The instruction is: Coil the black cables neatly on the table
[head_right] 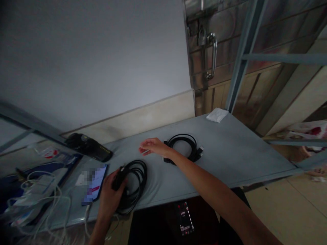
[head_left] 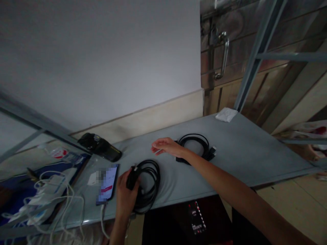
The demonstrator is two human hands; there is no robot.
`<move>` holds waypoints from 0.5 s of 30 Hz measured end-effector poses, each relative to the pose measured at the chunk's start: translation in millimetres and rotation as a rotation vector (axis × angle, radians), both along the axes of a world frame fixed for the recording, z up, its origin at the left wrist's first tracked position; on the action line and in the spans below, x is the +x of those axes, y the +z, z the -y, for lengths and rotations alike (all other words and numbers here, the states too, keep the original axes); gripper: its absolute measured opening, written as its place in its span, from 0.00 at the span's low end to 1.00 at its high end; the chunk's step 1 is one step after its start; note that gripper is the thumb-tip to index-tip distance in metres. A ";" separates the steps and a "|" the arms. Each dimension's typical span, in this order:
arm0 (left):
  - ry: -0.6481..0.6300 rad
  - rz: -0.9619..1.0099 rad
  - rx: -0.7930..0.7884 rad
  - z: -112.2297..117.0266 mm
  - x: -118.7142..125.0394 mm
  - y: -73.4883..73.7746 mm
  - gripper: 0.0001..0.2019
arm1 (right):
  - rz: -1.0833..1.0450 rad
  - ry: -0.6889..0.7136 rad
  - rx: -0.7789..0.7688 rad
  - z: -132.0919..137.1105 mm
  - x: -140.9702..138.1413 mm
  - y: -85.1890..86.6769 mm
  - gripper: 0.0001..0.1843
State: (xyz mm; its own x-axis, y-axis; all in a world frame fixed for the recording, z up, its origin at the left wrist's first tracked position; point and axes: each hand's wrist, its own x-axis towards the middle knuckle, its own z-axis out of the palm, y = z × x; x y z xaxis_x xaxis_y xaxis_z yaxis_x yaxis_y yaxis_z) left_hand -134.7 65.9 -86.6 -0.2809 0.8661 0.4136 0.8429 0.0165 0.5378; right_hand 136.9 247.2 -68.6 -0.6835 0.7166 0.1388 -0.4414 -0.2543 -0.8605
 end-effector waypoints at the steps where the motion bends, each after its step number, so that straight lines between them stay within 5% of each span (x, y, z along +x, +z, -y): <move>1: 0.010 0.034 -0.002 -0.7 -2.2 -2.4 0.30 | -0.006 -0.034 0.002 -1.5 0.8 -0.4 0.35; 8: 0.116 0.318 0.018 -39.7 -15.4 -14.2 0.27 | 0.048 -0.142 0.079 -4.9 -7.5 -13.7 0.33; 15: 0.208 0.252 0.136 -75.7 -7.5 -11.8 0.25 | 0.191 -0.310 0.230 -10.7 -8.8 -18.7 0.33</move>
